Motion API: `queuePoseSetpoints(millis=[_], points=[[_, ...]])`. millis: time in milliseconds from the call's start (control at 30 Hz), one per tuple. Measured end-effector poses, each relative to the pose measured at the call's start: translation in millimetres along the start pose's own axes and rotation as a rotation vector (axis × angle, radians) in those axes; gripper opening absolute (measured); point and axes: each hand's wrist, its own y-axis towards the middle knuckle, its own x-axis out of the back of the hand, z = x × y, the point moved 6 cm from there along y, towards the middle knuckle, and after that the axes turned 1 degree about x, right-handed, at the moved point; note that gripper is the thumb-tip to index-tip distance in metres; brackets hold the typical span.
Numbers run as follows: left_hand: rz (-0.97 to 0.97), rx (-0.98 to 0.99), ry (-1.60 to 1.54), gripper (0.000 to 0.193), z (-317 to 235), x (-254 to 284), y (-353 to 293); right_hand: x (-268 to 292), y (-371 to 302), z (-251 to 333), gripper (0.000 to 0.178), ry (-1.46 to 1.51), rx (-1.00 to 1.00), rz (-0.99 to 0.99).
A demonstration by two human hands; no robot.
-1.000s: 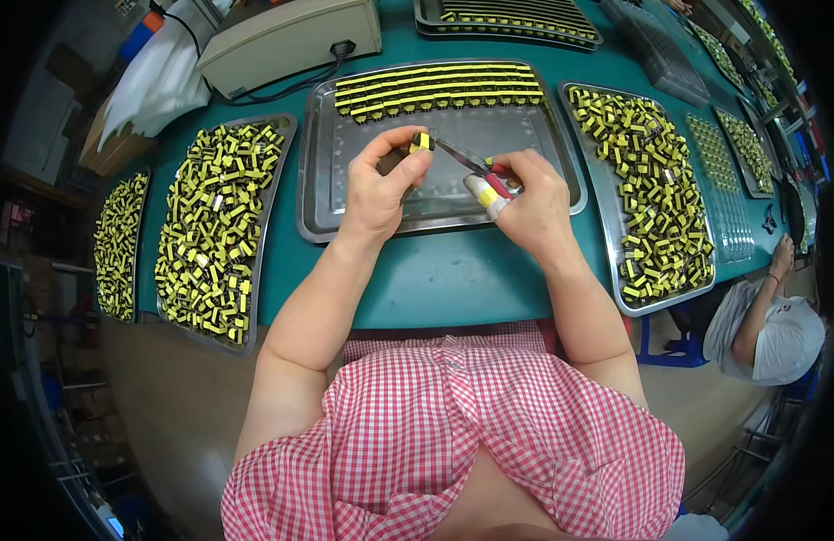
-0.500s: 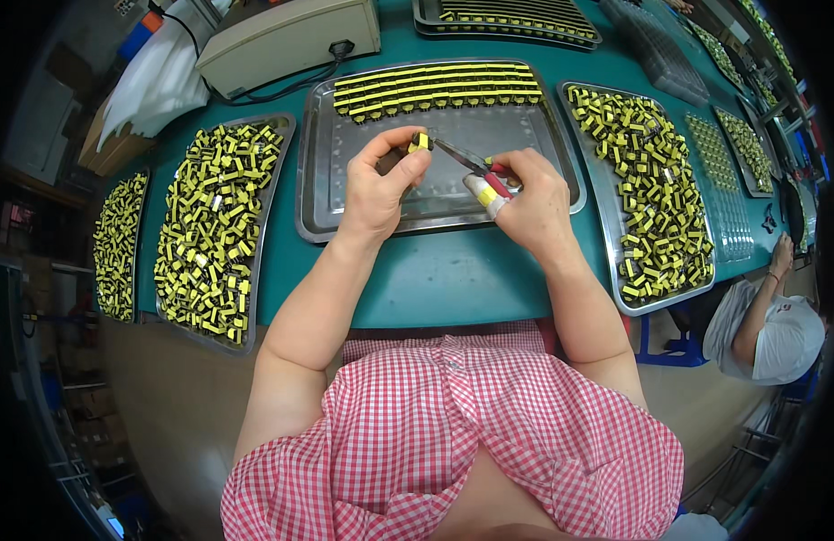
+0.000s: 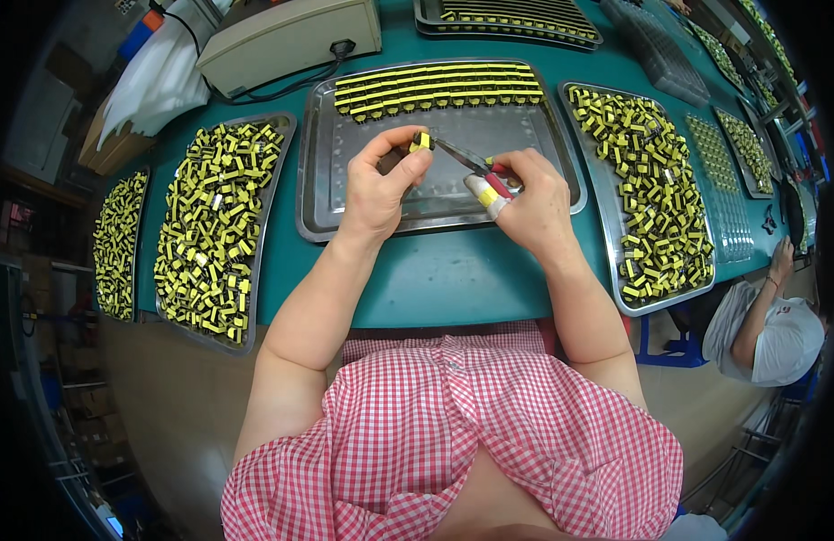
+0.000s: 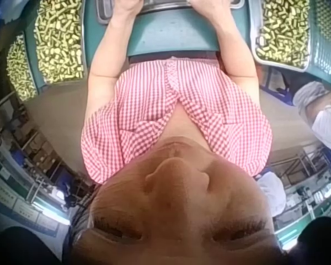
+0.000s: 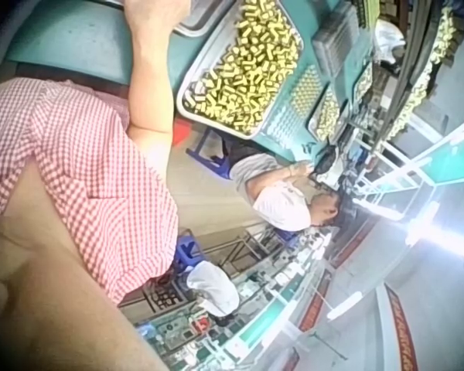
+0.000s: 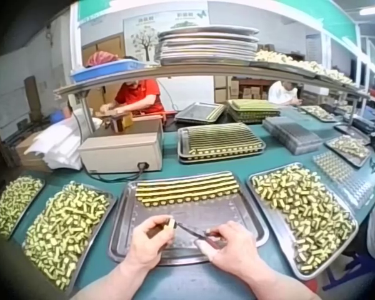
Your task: The person picks up a transformer from a tray, trims its pins using pliers, and places it into a row on the same tray. This process is repeated for several more transformers.
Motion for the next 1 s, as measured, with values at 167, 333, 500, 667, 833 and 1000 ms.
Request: queuePoseSetpoints(millis=[167, 333, 500, 667, 833, 1000], points=[[0.0, 0.002, 0.006, 0.03, -0.4, -0.1, -0.4, -0.7, -0.2, -0.2, 0.027, -0.004, -0.009, 0.009], [0.001, -0.008, 0.02, 0.031, -0.7, 0.0, 0.1, -0.7, -0.6, -1.3, 0.028, 0.007, -0.017, 0.009], [-0.006, -0.011, 0.049, 0.031, -1.3, 0.7, -0.1, 0.2, -0.5, -1.0, 0.028, 0.018, -0.038, 0.017], [-0.008, -0.023, 0.075, 0.031, -2.5, 0.0, -0.4, 2.7, -0.1, -0.4, 0.028, 0.013, -0.045, 0.012], [-0.008, -0.025, 0.117, 0.031, -3.7, 0.0, -0.9, 3.3, -0.5, -2.1, 0.027, 0.003, -0.064, 0.018], [-0.004, -0.018, 0.122, 0.031, -4.5, -0.2, -1.9, 4.6, -0.1, -1.9, 0.027, -0.017, -0.066, 0.013]])
